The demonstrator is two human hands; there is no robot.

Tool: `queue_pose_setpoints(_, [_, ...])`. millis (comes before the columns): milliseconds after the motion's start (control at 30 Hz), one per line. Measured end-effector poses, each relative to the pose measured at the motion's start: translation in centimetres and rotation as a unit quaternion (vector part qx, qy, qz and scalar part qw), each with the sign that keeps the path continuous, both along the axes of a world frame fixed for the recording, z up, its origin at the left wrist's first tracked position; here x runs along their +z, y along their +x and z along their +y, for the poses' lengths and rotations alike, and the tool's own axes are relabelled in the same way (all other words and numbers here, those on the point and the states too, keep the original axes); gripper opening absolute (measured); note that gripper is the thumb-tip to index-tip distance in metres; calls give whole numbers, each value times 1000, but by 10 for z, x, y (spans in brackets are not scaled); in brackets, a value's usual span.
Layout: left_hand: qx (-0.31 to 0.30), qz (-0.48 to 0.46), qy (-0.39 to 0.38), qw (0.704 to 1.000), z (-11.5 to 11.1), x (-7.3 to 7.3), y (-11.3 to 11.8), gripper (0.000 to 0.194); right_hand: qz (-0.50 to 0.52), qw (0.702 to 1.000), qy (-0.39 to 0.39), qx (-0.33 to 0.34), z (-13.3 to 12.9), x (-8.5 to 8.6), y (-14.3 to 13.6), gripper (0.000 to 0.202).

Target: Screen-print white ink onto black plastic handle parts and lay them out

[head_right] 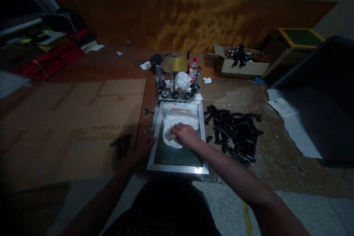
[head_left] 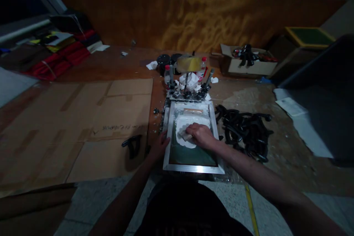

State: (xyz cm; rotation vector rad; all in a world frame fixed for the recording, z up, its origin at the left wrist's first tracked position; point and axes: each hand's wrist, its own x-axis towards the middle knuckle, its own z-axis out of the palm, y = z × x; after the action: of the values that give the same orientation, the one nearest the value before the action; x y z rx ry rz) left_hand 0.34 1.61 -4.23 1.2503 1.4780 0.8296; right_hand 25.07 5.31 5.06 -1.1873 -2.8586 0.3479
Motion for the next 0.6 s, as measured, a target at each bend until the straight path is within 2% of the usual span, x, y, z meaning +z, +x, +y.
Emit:
queue_pose_setpoints(100, [4,-10,-12,1000,-1,4,1,63,5,1000,-8,6,-19,-14,-1,23])
queue_pose_setpoints(167, [11,-14,-9,1000,-2,8,2,61,16,999,-39,5,-24,-15,1,23])
queue_pose_setpoints(233, [21,-14,-5,1000,-2,15,2,60,38,998,-51,-28,-14,-6,-2,24])
queue_pose_setpoints(300, [29,-8,-7,1000,-2,26,1,63,62,994,-33,-82,9,9,-9,32])
queue_pose_setpoints(367, [35,-4,-6,999,-1,43,-1,68,72,987,-5,-147,39,27,-12,47])
queue_pose_setpoints(433, [38,4,5,999,1,64,-2,62,80,975,11,-208,69,42,0,58])
queue_pose_setpoints(533, [51,33,42,997,10,101,-1,47,150,943,46,-294,100,53,48,47])
queue_pose_setpoints(600, [71,5,70,995,22,124,4,49,192,914,80,-347,105,47,86,44])
